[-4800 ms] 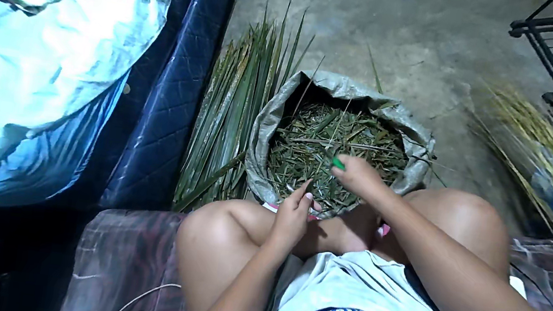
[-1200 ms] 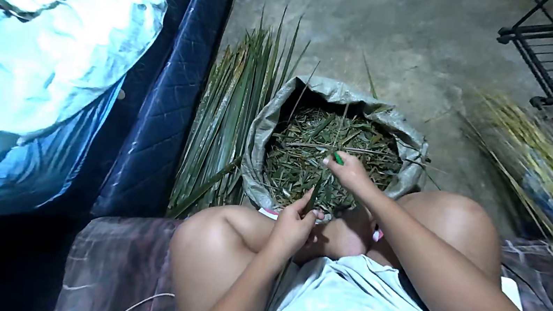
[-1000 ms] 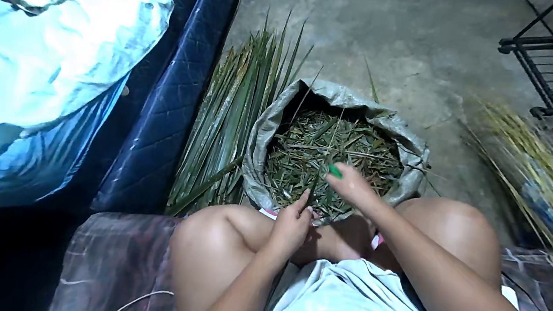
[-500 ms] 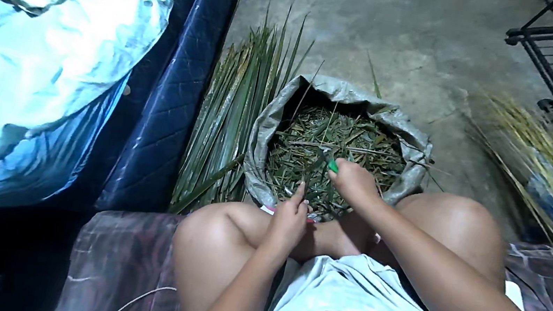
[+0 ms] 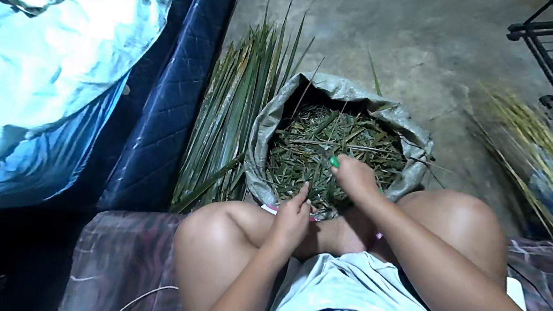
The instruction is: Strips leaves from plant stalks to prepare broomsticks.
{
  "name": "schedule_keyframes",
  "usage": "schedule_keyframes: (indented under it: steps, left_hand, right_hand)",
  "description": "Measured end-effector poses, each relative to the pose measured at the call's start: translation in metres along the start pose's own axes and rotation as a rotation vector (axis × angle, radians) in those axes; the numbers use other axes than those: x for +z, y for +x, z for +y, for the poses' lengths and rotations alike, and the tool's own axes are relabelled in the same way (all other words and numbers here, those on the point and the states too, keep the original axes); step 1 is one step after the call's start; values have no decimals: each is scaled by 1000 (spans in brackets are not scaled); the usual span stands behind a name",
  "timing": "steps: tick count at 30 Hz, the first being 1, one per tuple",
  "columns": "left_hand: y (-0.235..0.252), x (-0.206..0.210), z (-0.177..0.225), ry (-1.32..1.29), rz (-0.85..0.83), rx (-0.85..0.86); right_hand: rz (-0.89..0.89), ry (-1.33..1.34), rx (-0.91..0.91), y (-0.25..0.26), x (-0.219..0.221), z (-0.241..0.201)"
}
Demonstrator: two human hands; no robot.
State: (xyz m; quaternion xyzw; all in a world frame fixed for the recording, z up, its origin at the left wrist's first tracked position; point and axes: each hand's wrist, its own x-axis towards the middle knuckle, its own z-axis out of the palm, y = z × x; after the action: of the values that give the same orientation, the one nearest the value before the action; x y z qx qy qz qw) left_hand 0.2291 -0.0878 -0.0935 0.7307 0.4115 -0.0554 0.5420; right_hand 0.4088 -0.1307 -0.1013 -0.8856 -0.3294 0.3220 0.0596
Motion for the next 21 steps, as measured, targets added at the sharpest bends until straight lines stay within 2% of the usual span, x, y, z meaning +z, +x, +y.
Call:
schedule_keyframes:
  steps: [2, 7, 9, 14, 17, 19, 21]
  left_hand:
    - [0, 0, 0, -22, -3, 0]
    - [1, -3, 0, -40, 43, -22]
    - [0, -3, -2, -33, 66, -19]
    - [-1, -2, 0, -25, 24, 27]
    - [-1, 1, 0, 20, 28, 59]
    - [-3, 2, -1, 35, 21, 63]
    - [-3, 2, -3, -2, 24, 61]
  right_hand:
    - [-12, 56, 12, 0, -6, 3]
    - [-323, 193, -233, -44, 10, -9]
    - [-357, 163, -259, -52, 17, -13]
    - [-164, -40, -141, -27, 3, -11]
    - [-15, -33, -45, -7, -2, -4]
    - [17, 27, 8, 1, -8, 2]
    - [-23, 76, -26, -4, -11, 4]
